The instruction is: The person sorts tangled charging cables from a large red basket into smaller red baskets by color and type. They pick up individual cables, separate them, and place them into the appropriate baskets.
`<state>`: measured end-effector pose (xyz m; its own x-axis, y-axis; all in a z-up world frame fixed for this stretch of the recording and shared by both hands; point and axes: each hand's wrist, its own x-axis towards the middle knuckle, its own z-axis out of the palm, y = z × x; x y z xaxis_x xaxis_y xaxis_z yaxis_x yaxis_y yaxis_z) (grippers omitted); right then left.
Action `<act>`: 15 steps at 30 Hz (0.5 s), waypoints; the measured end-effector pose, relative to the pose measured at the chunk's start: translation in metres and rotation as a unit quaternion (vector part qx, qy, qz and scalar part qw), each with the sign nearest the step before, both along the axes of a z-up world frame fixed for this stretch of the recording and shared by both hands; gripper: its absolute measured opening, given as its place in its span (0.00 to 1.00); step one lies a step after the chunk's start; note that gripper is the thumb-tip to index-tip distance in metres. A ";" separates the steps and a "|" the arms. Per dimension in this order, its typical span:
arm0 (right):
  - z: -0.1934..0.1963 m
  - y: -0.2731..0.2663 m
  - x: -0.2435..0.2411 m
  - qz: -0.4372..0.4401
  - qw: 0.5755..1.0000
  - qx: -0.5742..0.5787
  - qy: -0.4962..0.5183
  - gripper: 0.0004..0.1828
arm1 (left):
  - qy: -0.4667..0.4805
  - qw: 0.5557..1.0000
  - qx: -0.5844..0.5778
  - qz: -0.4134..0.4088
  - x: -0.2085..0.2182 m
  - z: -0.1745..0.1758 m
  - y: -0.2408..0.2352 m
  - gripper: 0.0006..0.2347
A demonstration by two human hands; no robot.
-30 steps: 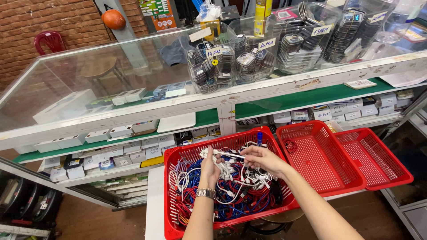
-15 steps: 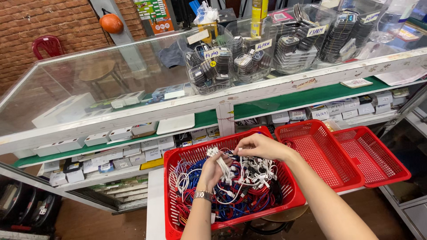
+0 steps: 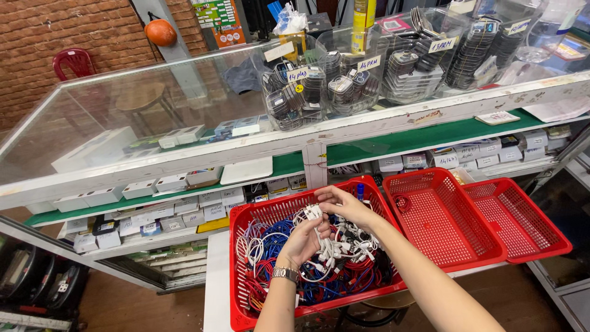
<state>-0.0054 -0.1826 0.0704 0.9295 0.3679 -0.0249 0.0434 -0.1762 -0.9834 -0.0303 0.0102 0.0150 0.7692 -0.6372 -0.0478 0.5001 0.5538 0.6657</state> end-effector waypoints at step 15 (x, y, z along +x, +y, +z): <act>-0.016 -0.016 0.006 0.055 0.993 0.057 0.083 0.31 | 0.018 0.994 0.094 -0.048 -0.010 0.024 -0.033 0.07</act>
